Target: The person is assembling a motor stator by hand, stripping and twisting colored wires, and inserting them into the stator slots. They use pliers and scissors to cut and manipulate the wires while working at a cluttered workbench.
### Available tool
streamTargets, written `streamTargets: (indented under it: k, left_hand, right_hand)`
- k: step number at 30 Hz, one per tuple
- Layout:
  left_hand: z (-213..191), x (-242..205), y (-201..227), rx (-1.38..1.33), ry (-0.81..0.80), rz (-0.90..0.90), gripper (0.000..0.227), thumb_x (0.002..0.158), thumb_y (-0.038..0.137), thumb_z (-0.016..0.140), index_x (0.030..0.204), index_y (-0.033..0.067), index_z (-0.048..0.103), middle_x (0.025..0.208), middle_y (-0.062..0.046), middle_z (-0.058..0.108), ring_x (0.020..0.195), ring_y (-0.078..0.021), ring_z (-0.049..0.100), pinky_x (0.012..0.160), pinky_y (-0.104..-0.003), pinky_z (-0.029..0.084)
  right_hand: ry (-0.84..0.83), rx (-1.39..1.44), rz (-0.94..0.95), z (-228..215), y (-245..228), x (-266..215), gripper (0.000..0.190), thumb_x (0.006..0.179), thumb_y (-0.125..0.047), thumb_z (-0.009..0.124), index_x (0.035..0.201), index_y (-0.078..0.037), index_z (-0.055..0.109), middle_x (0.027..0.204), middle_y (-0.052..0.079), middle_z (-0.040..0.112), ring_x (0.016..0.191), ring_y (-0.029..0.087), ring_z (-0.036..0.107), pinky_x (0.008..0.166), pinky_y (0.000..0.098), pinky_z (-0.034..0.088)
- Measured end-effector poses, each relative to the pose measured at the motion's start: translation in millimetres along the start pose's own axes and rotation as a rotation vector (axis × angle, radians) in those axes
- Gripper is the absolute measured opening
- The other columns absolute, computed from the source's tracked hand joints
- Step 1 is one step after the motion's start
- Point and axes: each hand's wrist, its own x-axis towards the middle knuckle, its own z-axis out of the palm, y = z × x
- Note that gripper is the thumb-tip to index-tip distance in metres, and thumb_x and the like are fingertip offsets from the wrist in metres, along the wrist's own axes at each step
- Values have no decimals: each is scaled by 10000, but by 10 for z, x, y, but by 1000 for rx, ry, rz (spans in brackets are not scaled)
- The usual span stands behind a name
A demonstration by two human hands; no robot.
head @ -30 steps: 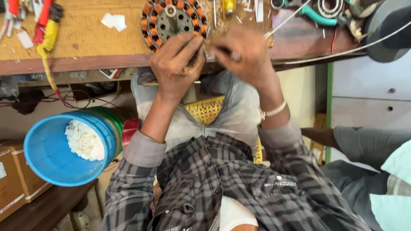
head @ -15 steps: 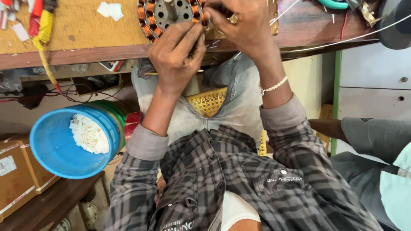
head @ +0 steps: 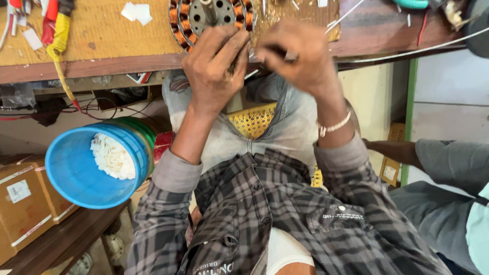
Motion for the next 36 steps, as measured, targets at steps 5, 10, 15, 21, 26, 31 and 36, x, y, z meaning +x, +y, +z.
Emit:
streamTargets:
  k: [5,10,15,21,26,31,36]
  left_hand:
    - [20,-18,8,5,16,5,242,900,-27,818,1106,44,714,1027,-59,655,888,-246,650,763,-383,541]
    - [41,-8,-40,38,23,42,264,852,-9,841,1082,45,724,1009,-54,660,884,-244,636,736,-367,531]
    - [35,-13,-47,-25,43,-19,250,874,-32,836,1083,57,731,1031,-46,667,934,-260,610,762,-362,523]
    - [12,1,-52,5,58,6,263,819,-15,847,1044,69,740,993,-47,665,889,-273,575,772,-388,497]
    - [0,55,10,-59,27,-97,241,876,-18,830,1082,47,723,1013,-71,663,936,-268,644,818,-376,540]
    - [-2,65,31,-35,12,-114,237,880,3,827,1082,47,711,1019,-76,671,956,-267,672,831,-364,555]
    - [22,61,43,-17,45,-100,231,875,-6,823,1068,77,729,1022,-45,686,923,-253,633,819,-369,528]
  right_hand:
    - [54,-47,-67,117,239,-89,113,997,-58,784,1061,-25,696,983,97,694,840,267,678,743,371,528]
    - [-67,36,-1,169,390,-334,177,944,-105,871,1015,-32,726,858,121,651,767,290,648,698,389,501]
    - [51,9,-82,124,322,-174,95,1012,-41,781,1064,-32,702,1029,91,731,920,247,713,838,367,555]
    - [17,70,36,196,266,-242,152,980,-86,855,1004,-31,715,910,110,709,805,261,689,722,359,520]
    - [121,130,42,243,529,-325,106,1024,-53,813,1088,-10,740,1041,90,763,913,203,742,817,313,566]
    - [65,194,86,296,567,-207,76,1047,-45,793,1084,-7,739,1048,78,763,933,190,743,794,291,563]
    - [68,68,46,220,418,-207,122,1034,-100,819,1065,-14,738,977,100,733,918,230,717,820,350,541]
